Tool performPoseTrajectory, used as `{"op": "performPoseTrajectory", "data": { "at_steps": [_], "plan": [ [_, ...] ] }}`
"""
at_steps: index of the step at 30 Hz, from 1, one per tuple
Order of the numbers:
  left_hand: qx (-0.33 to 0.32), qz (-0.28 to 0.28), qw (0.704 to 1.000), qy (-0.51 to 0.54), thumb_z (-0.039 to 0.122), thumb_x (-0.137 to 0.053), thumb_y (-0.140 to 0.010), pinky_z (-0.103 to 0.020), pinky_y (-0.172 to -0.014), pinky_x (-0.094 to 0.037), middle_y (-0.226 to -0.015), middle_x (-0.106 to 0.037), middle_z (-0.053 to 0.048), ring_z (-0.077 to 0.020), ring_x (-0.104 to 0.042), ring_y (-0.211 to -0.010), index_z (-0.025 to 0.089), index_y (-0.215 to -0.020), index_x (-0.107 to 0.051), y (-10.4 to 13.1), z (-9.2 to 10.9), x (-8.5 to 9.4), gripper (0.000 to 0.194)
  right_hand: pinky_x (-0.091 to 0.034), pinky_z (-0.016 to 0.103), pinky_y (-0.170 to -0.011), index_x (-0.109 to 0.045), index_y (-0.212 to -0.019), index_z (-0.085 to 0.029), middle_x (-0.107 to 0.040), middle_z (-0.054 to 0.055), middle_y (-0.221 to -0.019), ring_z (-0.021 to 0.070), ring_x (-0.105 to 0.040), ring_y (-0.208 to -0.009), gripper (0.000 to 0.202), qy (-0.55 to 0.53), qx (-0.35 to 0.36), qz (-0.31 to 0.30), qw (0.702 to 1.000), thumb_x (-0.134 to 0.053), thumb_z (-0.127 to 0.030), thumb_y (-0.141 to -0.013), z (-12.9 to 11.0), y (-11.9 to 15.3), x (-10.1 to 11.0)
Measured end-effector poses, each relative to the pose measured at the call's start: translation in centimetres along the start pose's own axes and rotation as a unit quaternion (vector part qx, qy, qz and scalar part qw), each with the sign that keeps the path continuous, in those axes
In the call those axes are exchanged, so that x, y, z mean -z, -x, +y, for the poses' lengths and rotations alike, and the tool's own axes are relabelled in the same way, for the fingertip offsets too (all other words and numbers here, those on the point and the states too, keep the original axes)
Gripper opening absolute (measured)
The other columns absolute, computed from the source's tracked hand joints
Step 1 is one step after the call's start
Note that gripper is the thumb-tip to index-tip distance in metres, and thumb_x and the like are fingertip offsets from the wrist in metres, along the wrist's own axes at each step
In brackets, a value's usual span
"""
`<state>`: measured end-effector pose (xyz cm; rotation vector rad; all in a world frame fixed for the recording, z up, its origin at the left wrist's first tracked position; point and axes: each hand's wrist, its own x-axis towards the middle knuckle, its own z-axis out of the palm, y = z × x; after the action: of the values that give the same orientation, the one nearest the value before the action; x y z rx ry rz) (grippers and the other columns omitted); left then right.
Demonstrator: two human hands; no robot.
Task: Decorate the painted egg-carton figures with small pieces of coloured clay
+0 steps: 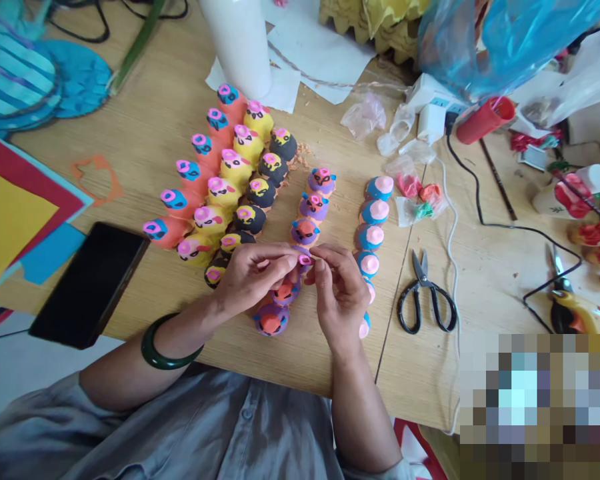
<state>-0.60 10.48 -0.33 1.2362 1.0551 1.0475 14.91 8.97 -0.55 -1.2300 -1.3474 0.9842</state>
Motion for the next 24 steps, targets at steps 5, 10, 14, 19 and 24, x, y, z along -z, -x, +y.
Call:
{"op": "performPoseTrajectory", "data": {
  "at_steps": [5, 10, 14, 19, 24],
  "plan": [
    [-0.007, 0.004, 1.000, -0.001, 0.028, -0.056, -0.091, -0.020, -0.046, -0.036, -0.061, -0.060, 0.000, -0.0070, -0.046, -0.052, 0.015, -0.064, -0.063, -0.1, 0.2, -0.1, 0.032, -0.056, 0.026, -0.059, -0.075, -0.101, -0.025, -0.070, 0.001, -0.094, 0.0091, -0.064, -0.062, 0.016, 0.007, 0.008, 0.024, 1.000, -0.059, -0.028, -0.100, 0.4, 0.0, -0.2],
    [0.010, 0.031, 0.998, 0.058, 0.028, -0.059, -0.088, -0.019, -0.044, -0.034, -0.062, -0.060, 0.000, -0.0053, -0.042, -0.049, 0.015, -0.064, -0.064, -0.1, 0.5, 0.2, 0.028, -0.054, 0.024, -0.054, -0.073, -0.100, -0.024, -0.071, -0.001, -0.086, 0.0078, -0.062, -0.056, 0.016, -0.028, 0.016, 0.079, 0.996, -0.058, -0.029, -0.100, 0.5, 0.0, -0.6],
    [0.041, 0.029, 0.991, 0.120, 0.032, -0.059, -0.088, -0.019, -0.041, -0.030, -0.063, -0.059, 0.001, -0.0035, -0.035, -0.044, 0.015, -0.070, -0.068, 1.1, 1.5, 0.8, 0.027, -0.056, 0.024, -0.054, -0.072, -0.102, -0.025, -0.072, 0.000, -0.091, 0.0083, -0.063, -0.058, 0.014, -0.013, 0.011, 0.089, 0.996, -0.061, -0.032, -0.098, -0.8, 0.8, -1.0],
    [0.073, 0.003, 0.994, 0.079, 0.027, -0.056, -0.088, -0.018, -0.042, -0.033, -0.063, -0.061, 0.000, -0.0043, -0.039, -0.045, 0.014, -0.070, -0.070, 4.0, 1.7, 0.9, 0.026, -0.057, 0.026, -0.054, -0.073, -0.099, -0.023, -0.071, 0.001, -0.085, 0.0102, -0.065, -0.057, 0.016, -0.016, -0.067, 0.024, 0.997, -0.062, -0.035, -0.097, -2.0, 3.1, -1.5],
    [-0.026, 0.054, 0.997, -0.047, 0.022, -0.058, -0.089, -0.019, -0.049, -0.042, -0.066, -0.068, -0.002, -0.0076, -0.050, -0.051, 0.014, -0.092, -0.078, 6.0, 0.9, 0.4, 0.022, -0.058, 0.027, -0.053, -0.072, -0.097, -0.021, -0.069, -0.001, -0.069, 0.0130, -0.065, -0.055, 0.020, -0.071, -0.141, 0.038, 0.987, -0.069, -0.040, -0.093, -1.8, 5.4, -2.2]
  ]
}}
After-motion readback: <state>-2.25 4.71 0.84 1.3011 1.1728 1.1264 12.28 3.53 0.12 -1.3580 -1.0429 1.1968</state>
